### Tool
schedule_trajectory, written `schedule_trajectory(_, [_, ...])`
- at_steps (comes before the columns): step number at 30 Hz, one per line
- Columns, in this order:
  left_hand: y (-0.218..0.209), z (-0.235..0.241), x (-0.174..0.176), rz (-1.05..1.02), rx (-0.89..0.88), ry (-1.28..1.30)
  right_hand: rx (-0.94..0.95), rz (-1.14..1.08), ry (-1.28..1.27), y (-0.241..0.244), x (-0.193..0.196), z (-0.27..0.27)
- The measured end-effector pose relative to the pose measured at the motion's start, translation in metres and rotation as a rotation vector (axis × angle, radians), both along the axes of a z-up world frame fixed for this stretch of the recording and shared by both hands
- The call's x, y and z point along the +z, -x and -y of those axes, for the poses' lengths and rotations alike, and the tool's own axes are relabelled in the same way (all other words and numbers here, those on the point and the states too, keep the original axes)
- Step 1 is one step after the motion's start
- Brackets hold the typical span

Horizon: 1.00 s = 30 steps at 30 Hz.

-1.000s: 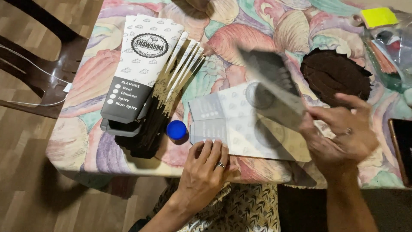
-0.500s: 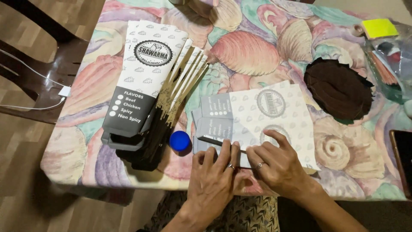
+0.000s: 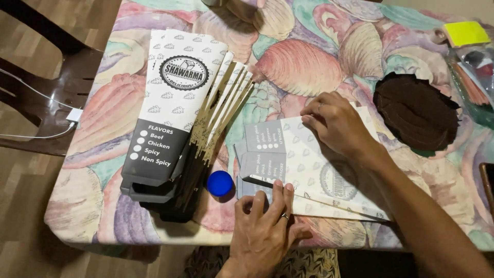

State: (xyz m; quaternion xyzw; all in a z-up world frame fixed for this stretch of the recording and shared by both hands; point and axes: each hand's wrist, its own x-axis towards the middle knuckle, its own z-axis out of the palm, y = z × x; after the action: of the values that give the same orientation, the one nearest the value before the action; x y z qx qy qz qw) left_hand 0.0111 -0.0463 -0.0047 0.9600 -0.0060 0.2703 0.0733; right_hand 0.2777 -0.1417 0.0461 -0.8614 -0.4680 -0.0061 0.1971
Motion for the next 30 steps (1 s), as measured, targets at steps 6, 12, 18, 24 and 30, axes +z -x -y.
schedule_trajectory(6, [-0.002, -0.001, 0.000, 0.019, 0.000, 0.012, 0.050, -0.005, 0.041, -0.016, 0.009, -0.001])
schedule_trajectory(12, [0.001, 0.001, -0.005, -0.088, 0.016, -0.012, 0.084, 0.024, 0.188, 0.006, 0.025, 0.027])
schedule_trajectory(18, [0.004, -0.001, 0.003, -0.056, -0.024, 0.065, 0.314, 0.388, -0.130, 0.119, 0.040, 0.052])
schedule_trajectory(24, [0.002, -0.001, 0.012, 0.101, -0.094, 0.099, 0.320, 0.503, -0.197, 0.142, -0.016, 0.065])
schedule_trajectory(30, [0.000, -0.002, 0.016, 0.221, -0.085, 0.107, 0.310, 0.462, -0.234, 0.138, -0.028, 0.066])
